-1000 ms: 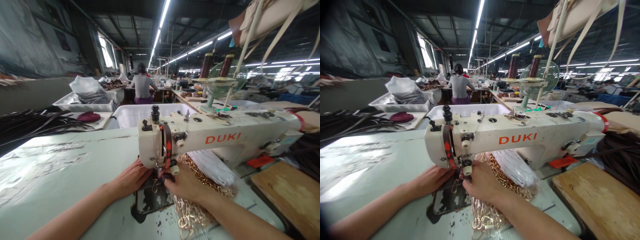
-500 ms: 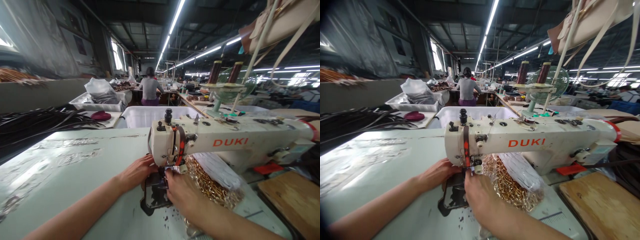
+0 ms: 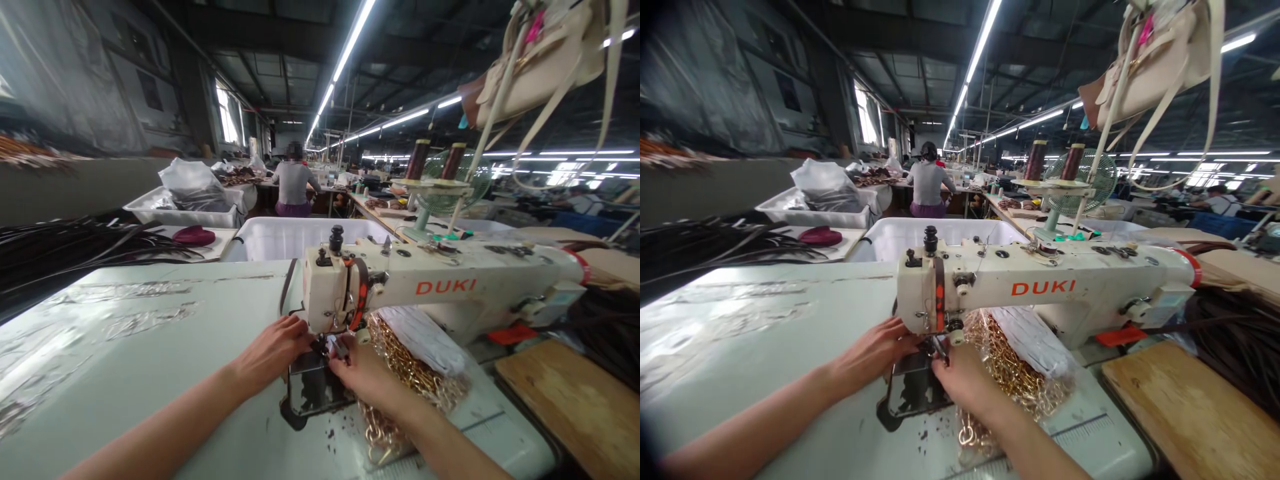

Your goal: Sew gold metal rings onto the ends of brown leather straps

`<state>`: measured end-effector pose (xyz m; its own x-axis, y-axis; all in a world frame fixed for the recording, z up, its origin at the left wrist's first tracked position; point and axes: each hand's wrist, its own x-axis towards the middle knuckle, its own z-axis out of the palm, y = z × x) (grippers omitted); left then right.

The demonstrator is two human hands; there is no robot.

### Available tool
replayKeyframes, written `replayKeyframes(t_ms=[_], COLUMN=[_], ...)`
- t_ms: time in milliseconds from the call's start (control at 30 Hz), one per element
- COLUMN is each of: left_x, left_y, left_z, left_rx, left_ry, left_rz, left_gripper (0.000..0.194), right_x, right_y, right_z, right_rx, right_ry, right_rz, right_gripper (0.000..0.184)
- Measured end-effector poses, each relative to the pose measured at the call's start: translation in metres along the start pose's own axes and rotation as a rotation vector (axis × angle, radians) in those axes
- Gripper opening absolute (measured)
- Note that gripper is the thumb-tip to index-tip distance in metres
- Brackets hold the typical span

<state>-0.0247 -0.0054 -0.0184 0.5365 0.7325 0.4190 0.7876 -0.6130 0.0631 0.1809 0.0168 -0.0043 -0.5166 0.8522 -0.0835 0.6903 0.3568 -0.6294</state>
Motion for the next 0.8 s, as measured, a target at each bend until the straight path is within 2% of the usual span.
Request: replayKeyframes(t_ms=[133, 233, 400, 467, 533, 600, 700, 800], left_x=[0.001, 0.006, 0.005, -0.001, -0.005, -0.008, -0.006, -0.003], left_y=[-0.003, -0.008, -0.003, 0.003, 0.008, 0.013, 0.016, 0.020], left_z=[0.000, -0.003, -0.002, 0.002, 0.006, 0.009, 0.010, 0.011], left_rx=[-0.060, -0.108, -0.083, -0.043, -0.015, -0.019, -0.065, -0.110], left_ry=[-0.055, -0.115, -0.151, -0.138, -0.126, -0.118, -0.093, -0.071], left_rz=[-0.042, -0.016, -0.036, -0.096, -0.171, -0.238, -0.327, -0.401], left_gripper=[0.024, 0.027, 0.029, 0.032, 0.032, 0.029, 0.024, 0.020], right_x=[-0.004, -0.009, -0.010, -0.011, -0.013, -0.013, -0.006, 0.007], right_y=[0.003, -0.005, -0.005, 0.001, 0.008, 0.014, 0.020, 0.025], right_z=[0.013, 0.019, -0.004, -0.015, -0.022, -0.026, -0.030, -0.031], right_rx=[0.133, 0.213, 0.449, 0.338, 0.060, -0.181, -0.317, -0.372], right_ry=[-0.059, -0.016, -0.068, 0.012, 0.156, 0.242, 0.196, 0.130], right_rz=[0.023, -0.006, 0.038, 0.005, -0.049, -0.092, -0.151, -0.303], right_gripper=[0.013, 0.009, 0.010, 0.013, 0.017, 0.024, 0.030, 0.023])
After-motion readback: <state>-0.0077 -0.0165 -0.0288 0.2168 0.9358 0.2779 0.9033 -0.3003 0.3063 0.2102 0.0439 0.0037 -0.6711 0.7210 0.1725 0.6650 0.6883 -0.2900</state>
